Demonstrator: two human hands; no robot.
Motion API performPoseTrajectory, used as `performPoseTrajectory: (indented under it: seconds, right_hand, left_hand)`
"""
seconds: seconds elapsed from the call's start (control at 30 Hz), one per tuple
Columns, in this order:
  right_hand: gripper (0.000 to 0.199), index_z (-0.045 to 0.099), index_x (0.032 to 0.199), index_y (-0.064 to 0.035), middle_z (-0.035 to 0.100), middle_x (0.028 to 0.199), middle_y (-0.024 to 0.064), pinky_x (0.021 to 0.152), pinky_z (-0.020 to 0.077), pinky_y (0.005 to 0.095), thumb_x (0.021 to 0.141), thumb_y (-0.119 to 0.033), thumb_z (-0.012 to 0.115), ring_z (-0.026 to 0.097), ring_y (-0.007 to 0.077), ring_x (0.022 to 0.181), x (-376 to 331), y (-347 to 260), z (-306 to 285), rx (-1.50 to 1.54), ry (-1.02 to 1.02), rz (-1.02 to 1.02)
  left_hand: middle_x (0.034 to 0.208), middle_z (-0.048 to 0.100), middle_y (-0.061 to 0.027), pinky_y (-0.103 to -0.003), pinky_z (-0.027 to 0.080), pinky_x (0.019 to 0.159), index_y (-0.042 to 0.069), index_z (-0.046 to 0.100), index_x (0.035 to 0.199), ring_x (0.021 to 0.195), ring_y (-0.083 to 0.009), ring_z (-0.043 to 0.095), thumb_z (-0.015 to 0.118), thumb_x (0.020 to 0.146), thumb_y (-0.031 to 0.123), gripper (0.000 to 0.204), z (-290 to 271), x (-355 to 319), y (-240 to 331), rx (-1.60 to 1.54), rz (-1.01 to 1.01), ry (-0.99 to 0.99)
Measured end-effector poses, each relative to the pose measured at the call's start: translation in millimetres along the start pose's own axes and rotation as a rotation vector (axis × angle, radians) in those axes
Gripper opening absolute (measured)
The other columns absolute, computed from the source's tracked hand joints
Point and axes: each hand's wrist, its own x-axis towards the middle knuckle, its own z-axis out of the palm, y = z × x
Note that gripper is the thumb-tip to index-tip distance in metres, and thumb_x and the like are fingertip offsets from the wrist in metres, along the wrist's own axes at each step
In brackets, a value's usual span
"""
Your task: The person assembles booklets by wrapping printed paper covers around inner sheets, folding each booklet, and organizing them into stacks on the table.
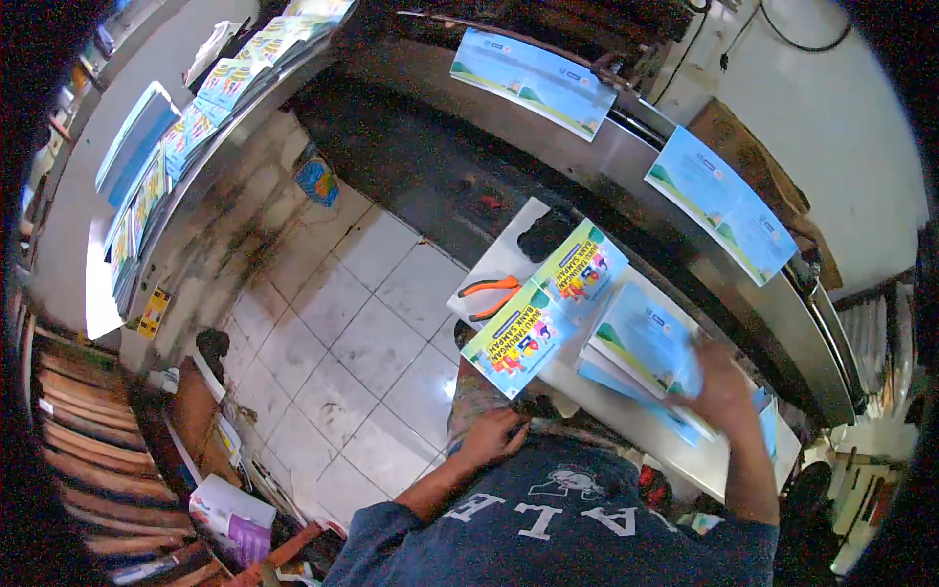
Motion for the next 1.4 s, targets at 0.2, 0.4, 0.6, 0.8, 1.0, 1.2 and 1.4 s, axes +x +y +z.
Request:
performPoseTrajectory:
  seconds: [0.2,0.4,0.6,0.8,1.0,1.2,1.4]
  right_hand:
    - [0.08,0.042,0.136,-0.0036,0.043,0.14,0.0191,0.104,0.0389,0.04,0.069,-0.032,0.078,0.043,0.035,0.127,-23.7,14.5,40.0,-0.018,-0.023,-0.096]
    - [0.053,0.053,0.125,-0.0045,0.06,0.118,0.0205,0.095,0.045,0.0415,0.074,-0.017,0.066,0.059,0.0371,0.105,-8.8,28.4,-7.0,0.248,-0.171,-0.125]
    - [0.046,0.056,0.122,-0.0093,0.062,0.111,0.0205,0.088,0.0477,0.0435,0.077,-0.016,0.06,0.061,0.0358,0.1,-3.0,21.3,-37.1,0.253,-0.343,0.075]
    - [0.036,0.06,0.118,-0.0079,0.064,0.108,0.021,0.085,0.049,0.0437,0.083,-0.018,0.058,0.062,0.0362,0.097,4.6,53.1,-58.3,0.086,-0.06,0.204]
    - [0.036,0.057,0.124,-0.0076,0.062,0.115,0.02,0.078,0.0497,0.0403,0.091,-0.015,0.048,0.065,0.0301,0.089,38.9,186.9,-141.8,-0.06,0.607,0.405]
    - [0.048,0.049,0.136,-0.0192,0.055,0.13,0.0135,0.087,0.0493,0.0335,0.09,-0.004,0.045,0.058,0.026,0.113,135.4,131.4,-133.3,-0.146,1.233,-0.181]
    - [0.047,0.053,0.129,-0.0152,0.056,0.125,0.017,0.091,0.0478,0.0402,0.083,-0.009,0.056,0.053,0.0354,0.116,130.8,107.2,-22.7,-0.312,0.669,-0.075]
  left_hand:
    - [0.086,0.063,-0.0171,-0.044,0.05,0.074,0.004,0.064,0.095,0.083,-0.035,0.061,0.062,0.084,0.023,0.022,-9.2,4.2,13.6,0.053,-0.054,-0.104]
    - [0.085,0.062,-0.0162,-0.044,0.05,0.072,0.004,0.064,0.095,0.081,-0.0345,0.061,0.062,0.084,0.023,0.022,-10.9,3.2,14.7,0.1,-0.078,-0.102]
    - [0.082,0.061,-0.0146,-0.043,0.05,0.068,0.005,0.065,0.095,0.076,-0.0335,0.061,0.062,0.084,0.024,0.022,-14.2,3.2,15.0,0.082,-0.031,-0.046]
    - [0.081,0.061,-0.0142,-0.043,0.051,0.068,0.005,0.065,0.095,0.076,-0.0328,0.062,0.062,0.084,0.023,0.021,-15.4,2.6,17.2,0.076,-0.018,-0.01]
    - [0.079,0.061,-0.0144,-0.043,0.051,0.066,0.005,0.065,0.093,0.074,-0.0332,0.062,0.062,0.083,0.023,0.02,-12.3,5.7,12.0,0.068,-0.012,-0.013]
    - [0.079,0.061,-0.0148,-0.043,0.05,0.066,0.005,0.064,0.093,0.073,-0.0338,0.061,0.063,0.083,0.022,0.019,-8.0,1.7,7.2,0.065,0.007,0.034]
    - [0.082,0.062,-0.015,-0.043,0.05,0.068,0.005,0.064,0.094,0.076,-0.0338,0.061,0.063,0.083,0.02,0.019,-15.0,6.3,14.2,0.063,-0.044,-0.049]
